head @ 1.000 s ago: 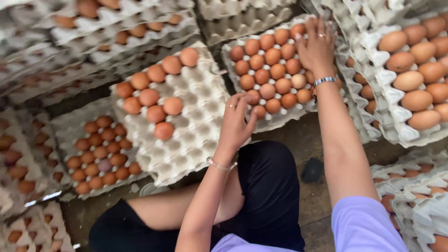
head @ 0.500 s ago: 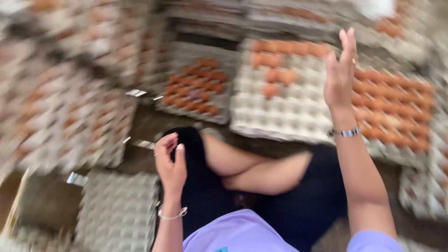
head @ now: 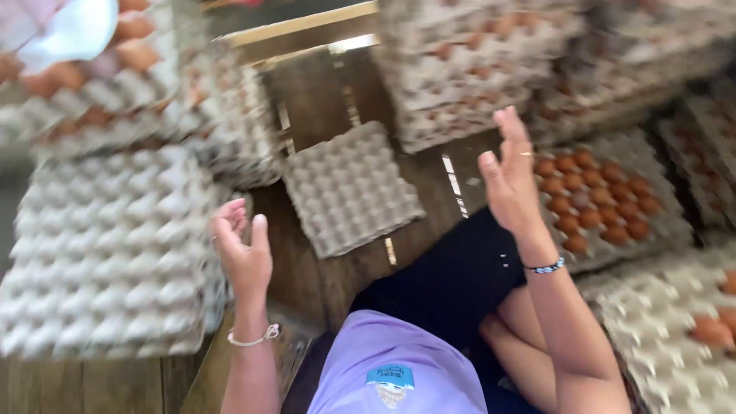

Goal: Sorting and inspecting brown chicken eggs by hand and placing them into cardboard trays.

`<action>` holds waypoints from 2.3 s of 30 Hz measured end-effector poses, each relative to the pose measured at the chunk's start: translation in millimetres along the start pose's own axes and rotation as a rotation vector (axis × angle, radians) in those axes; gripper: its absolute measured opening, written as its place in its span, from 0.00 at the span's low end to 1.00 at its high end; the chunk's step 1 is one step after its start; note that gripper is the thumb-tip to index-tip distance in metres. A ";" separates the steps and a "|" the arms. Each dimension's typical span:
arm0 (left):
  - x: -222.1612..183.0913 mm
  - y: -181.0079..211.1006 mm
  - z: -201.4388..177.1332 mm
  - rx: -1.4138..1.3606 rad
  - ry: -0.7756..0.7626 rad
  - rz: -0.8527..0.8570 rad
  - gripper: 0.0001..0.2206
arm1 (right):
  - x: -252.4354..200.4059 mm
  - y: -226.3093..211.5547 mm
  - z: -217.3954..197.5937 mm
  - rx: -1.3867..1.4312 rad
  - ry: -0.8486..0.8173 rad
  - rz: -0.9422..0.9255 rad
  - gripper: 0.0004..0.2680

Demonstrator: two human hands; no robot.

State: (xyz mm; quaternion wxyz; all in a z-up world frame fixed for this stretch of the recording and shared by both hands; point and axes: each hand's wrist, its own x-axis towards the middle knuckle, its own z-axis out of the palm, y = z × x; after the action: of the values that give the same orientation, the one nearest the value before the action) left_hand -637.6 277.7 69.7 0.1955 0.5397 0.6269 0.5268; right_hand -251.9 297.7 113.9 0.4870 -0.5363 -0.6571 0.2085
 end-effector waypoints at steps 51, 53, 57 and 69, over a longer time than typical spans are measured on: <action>-70.4 73.8 149.5 -0.245 -1.159 -0.368 0.31 | -273.7 -61.4 -40.9 0.260 0.934 0.767 0.19; -81.9 83.9 180.1 -0.172 -1.303 -0.273 0.29 | -294.0 -72.8 -51.0 0.254 1.089 0.775 0.19; -128.0 152.1 226.5 -0.158 -1.546 -0.045 0.20 | -348.8 -83.4 -68.5 0.309 1.372 0.681 0.18; -299.4 220.8 345.1 -0.409 -1.864 -0.285 0.26 | -555.7 -56.2 -166.6 0.141 2.052 0.624 0.12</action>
State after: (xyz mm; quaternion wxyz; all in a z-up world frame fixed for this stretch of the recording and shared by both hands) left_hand -150.7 138.2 38.0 0.7671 0.6155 0.1756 -0.0430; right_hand -163.8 -267.1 0.5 0.7611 -0.5700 0.2453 -0.1887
